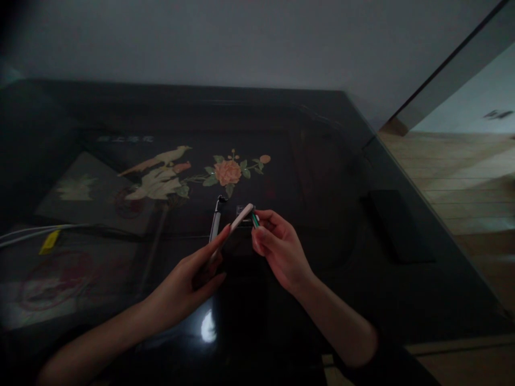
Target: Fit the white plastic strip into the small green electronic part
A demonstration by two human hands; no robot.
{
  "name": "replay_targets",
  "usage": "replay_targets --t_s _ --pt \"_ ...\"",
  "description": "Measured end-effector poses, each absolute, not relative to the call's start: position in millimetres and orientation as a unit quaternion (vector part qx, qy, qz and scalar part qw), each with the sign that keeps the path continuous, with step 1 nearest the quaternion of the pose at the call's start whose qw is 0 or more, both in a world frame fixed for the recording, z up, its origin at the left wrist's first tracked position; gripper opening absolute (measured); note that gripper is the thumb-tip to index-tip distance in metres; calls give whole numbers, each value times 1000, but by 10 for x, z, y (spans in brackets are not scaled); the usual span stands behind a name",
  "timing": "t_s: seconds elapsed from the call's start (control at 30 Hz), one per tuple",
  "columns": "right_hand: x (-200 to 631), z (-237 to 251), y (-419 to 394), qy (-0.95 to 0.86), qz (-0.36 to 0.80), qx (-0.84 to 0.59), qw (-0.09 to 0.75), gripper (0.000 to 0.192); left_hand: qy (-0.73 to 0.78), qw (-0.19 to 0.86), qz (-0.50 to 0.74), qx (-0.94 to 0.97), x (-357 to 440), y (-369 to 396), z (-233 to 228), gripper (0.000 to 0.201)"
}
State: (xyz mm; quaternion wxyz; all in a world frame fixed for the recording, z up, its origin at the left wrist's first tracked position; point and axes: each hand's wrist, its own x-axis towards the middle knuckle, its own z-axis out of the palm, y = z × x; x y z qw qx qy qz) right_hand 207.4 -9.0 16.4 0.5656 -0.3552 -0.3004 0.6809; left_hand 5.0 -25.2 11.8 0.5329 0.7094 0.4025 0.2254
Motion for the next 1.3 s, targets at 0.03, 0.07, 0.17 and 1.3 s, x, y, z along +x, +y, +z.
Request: replay_targets --t_s 0.03,0.07,0.17,1.3 --pt "2074 164 -88 -300 679 -359 566 34 398 534 224 711 50 -255 120 81" --pt "2074 165 -86 -299 677 -363 566 34 392 536 224 713 50 -259 123 81" --pt "2076 171 -80 -294 669 -380 567 35 369 542 228 720 50 -276 145 81" --pt "2081 197 -80 -289 673 -384 562 39 356 557 237 712 69 -295 188 76"
